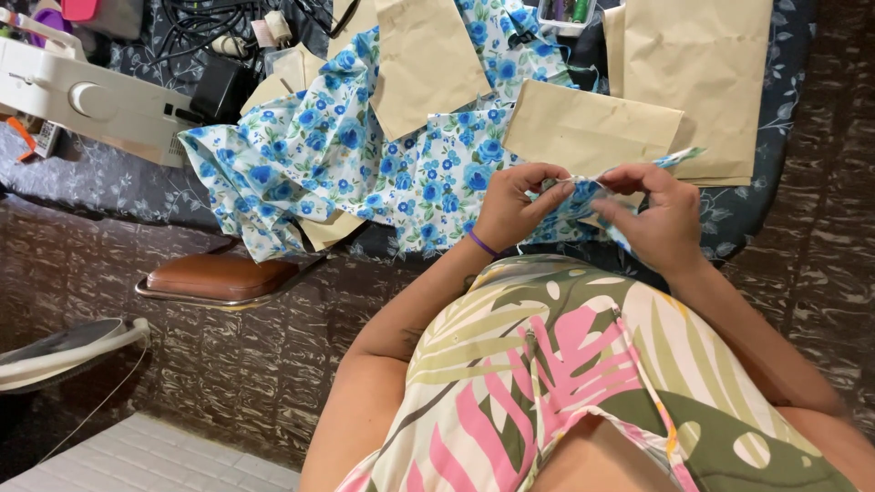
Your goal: The person uses scissors to cut a piece of blue floral fabric on a table. They then fold the cut fabric and align it with a beige paper pattern piece.
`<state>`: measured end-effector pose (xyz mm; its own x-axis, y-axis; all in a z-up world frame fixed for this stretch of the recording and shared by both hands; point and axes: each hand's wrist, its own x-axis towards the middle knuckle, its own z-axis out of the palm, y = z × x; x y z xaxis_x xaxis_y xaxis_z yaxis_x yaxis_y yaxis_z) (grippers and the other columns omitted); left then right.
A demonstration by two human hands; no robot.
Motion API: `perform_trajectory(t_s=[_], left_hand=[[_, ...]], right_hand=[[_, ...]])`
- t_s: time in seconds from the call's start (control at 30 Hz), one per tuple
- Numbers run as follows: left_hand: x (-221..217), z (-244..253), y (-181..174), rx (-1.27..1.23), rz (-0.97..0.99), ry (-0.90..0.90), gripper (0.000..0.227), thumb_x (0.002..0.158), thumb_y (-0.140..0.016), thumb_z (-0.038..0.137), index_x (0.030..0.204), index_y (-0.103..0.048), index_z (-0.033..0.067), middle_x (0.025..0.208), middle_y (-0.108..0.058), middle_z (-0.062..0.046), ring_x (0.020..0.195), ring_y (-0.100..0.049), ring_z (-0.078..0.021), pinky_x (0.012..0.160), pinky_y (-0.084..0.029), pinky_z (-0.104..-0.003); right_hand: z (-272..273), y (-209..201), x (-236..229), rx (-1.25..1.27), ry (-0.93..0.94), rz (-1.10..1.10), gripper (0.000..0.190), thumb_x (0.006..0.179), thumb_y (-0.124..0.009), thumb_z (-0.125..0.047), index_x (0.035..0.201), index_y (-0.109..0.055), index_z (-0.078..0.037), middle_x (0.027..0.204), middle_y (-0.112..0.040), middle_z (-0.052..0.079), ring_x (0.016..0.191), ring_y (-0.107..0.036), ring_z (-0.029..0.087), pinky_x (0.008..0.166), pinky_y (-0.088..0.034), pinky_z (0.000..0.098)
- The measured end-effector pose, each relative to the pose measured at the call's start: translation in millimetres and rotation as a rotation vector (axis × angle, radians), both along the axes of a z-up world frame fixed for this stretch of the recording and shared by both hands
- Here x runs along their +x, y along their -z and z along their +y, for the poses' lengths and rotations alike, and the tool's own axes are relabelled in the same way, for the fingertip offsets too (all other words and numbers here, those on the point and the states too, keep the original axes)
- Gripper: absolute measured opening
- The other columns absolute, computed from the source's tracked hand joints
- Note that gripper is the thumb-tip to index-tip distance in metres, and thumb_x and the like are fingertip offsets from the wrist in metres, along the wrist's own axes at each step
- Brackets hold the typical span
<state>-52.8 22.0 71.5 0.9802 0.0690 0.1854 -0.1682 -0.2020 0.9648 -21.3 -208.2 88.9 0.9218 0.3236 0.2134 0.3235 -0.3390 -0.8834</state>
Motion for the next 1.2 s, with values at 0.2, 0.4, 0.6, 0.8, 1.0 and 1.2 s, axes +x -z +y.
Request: perform_trajectory(t_s=[0.2,0.4,0.6,0.8,1.0,1.2], left_hand=[[1,2,-9,-0.098,0.031,0.035,0.016,0.099,-0.081,0.026,0.104,-0.083,0.0106,0.085,-0.078,-0.009,0.08,-0.071,-0.0165,0.076,-0.062,-0.034],[2,2,-6,-0.122,0.059,0.051,0.016,0.099,-0.08,0.023,0.106,-0.083,0.0083,0.087,-0.078,-0.012,0.08,-0.07,-0.0183,0.076,-0.062,-0.034],[4,4,-5,-0.108,0.09,0.001,0.017,0.098,-0.083,0.026,0.105,-0.083,0.0106,0.077,-0.074,-0.006,0.078,-0.07,-0.0121,0.078,-0.062,-0.03],[4,32,11,0.022,0.163,-0.083,0.027,0.099,-0.074,0.044,0.099,-0.081,0.0178,0.073,-0.07,0.008,0.054,-0.043,-0.0033,0.05,-0.04,-0.024],[5,47,12,-0.511,0.219,0.219,0.017,0.106,-0.064,0.034,0.103,-0.059,0.0184,0.138,-0.07,-0.02,0.124,-0.068,-0.0311,0.094,-0.06,-0.045],[24,68,20,-0.643,0.493,-0.23,0.018,0.106,-0.055,0.023,0.103,-0.062,0.0058,0.09,-0.065,-0.009,0.082,-0.068,-0.0248,0.065,-0.058,-0.028]], right_hand=[[1,5,1,0.066,0.038,-0.1,0.015,0.099,-0.088,0.005,0.093,-0.079,-0.005,0.097,-0.081,0.013,0.092,-0.079,0.028,0.084,-0.061,0.0357],[6,-4,6,0.093,-0.082,-0.112,0.024,0.089,-0.097,-0.004,0.106,-0.082,0.0,0.108,-0.081,0.02,0.094,-0.078,0.03,0.087,-0.06,0.039],[1,7,13,0.151,-0.048,-0.085,0.011,0.098,-0.092,0.002,0.097,-0.081,-0.001,0.104,-0.08,0.02,0.094,-0.078,0.029,0.086,-0.06,0.0377],[-23,-2,24,0.158,-0.034,0.271,0.004,0.105,-0.078,0.005,0.106,-0.076,0.002,0.107,-0.076,0.015,0.1,-0.072,0.02,0.092,-0.062,0.028],[-45,44,70,0.304,0.007,0.34,0.011,0.1,-0.079,-0.005,0.103,-0.069,-0.007,0.154,-0.064,0.019,0.143,-0.061,0.026,0.123,-0.054,0.0417],[-39,116,85,0.322,0.107,0.626,0.006,0.107,-0.072,-0.008,0.102,-0.073,-0.011,0.127,-0.076,0.007,0.101,-0.072,0.008,0.085,-0.059,0.0178]])
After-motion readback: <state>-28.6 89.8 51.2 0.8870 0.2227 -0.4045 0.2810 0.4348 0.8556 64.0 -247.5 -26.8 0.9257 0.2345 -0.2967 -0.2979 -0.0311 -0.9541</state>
